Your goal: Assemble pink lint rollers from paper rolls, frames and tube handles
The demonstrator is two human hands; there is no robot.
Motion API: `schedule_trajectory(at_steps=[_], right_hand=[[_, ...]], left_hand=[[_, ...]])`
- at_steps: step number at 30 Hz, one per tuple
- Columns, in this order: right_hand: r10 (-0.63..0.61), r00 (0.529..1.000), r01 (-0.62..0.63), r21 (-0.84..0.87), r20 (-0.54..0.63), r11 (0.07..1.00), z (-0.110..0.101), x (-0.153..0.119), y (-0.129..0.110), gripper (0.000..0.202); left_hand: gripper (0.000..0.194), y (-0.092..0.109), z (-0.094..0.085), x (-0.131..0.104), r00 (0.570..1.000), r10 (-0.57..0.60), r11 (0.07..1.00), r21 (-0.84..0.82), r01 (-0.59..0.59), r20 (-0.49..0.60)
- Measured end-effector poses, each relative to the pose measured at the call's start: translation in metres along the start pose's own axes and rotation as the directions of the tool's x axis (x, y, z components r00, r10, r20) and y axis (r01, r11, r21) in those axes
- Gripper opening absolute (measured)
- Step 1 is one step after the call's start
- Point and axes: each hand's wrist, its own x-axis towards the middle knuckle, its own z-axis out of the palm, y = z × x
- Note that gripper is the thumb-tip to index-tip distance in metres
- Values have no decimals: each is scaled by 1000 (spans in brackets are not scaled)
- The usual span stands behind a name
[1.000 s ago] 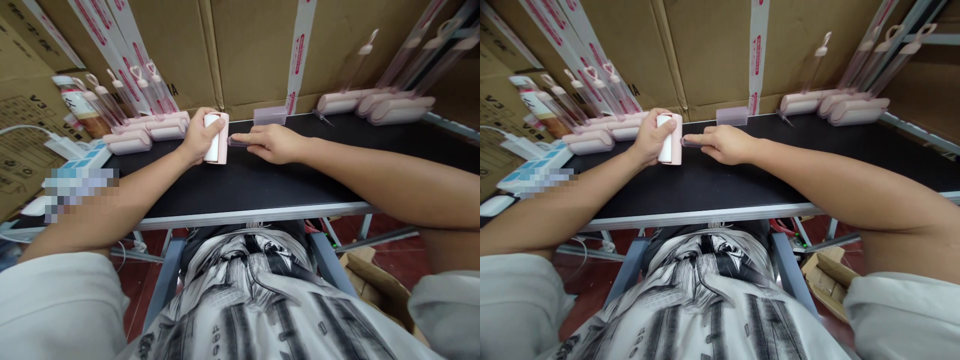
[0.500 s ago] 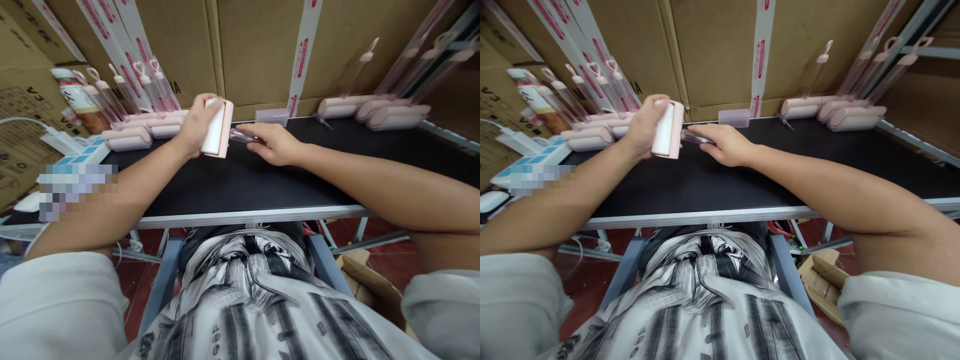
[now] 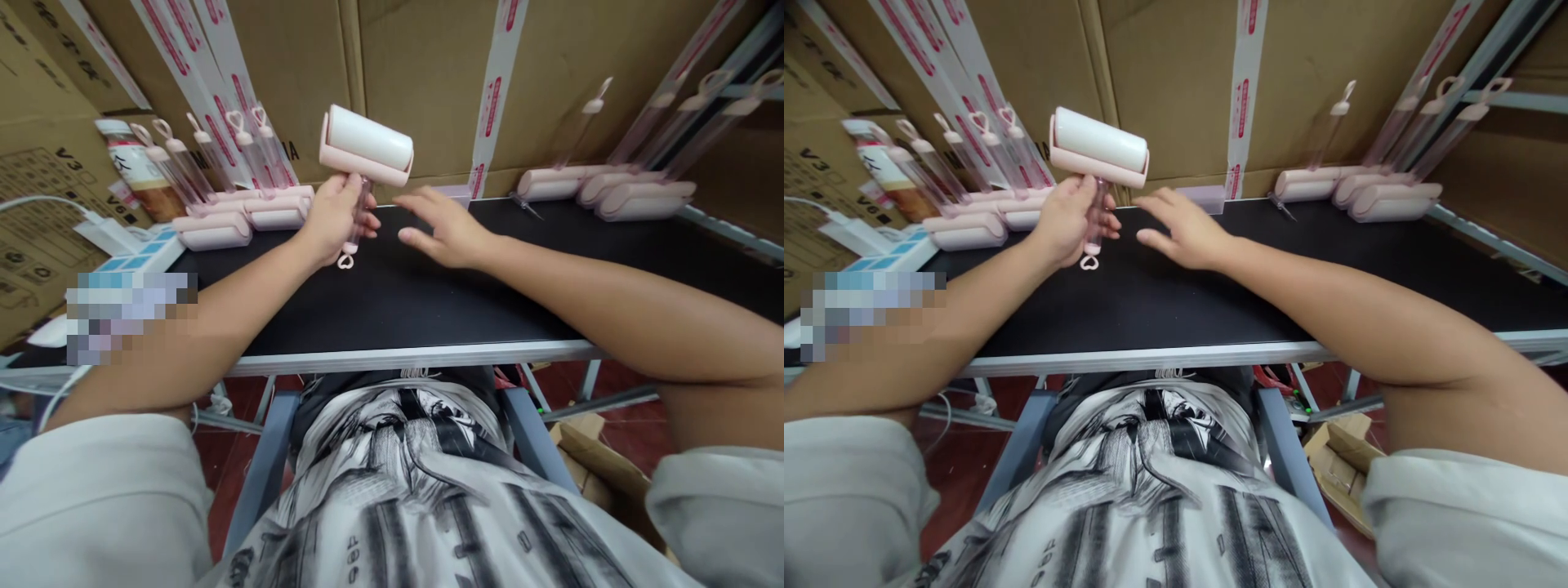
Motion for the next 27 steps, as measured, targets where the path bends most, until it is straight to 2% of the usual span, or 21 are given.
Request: schedule_trajectory(at_steps=[3,6,8,10,13,16,22,25,27], right_hand=[[187,982,-188,-148,-16,971,-16,-5,53,76],[415,901,-382,-221,124,897,-27,-15,95,92],[480,856,-432,-245,191,868,-30,-19,107,94],[490,858,-441,-270,155,856,-29,-19,106,90],[443,895,-410,-294,54,863,-25,-14,98,78],[411,908,-379,-261,78,888,-22,-10,93,68],[473,873,-438,-236,120,868,-21,-11,90,70],[510,844,-503,-86,164,860,-21,-9,84,74],[473,866,-494,140,160,858,-22,-7,77,70]], left_hand=[[25,7,-11,2,998,-67,994,91,66,15],[22,7,-14,0,986,-147,975,176,132,76],[19,5,-13,-2,981,-168,966,213,145,97],[17,3,-12,-4,982,-163,957,256,133,100],[19,1,-14,-4,980,-166,945,304,125,114],[22,1,-16,-4,970,-191,932,338,132,147],[23,1,-18,-5,966,-199,924,361,127,168],[25,3,-17,-6,961,-219,917,373,144,167],[27,5,-17,-7,958,-238,907,390,160,161]])
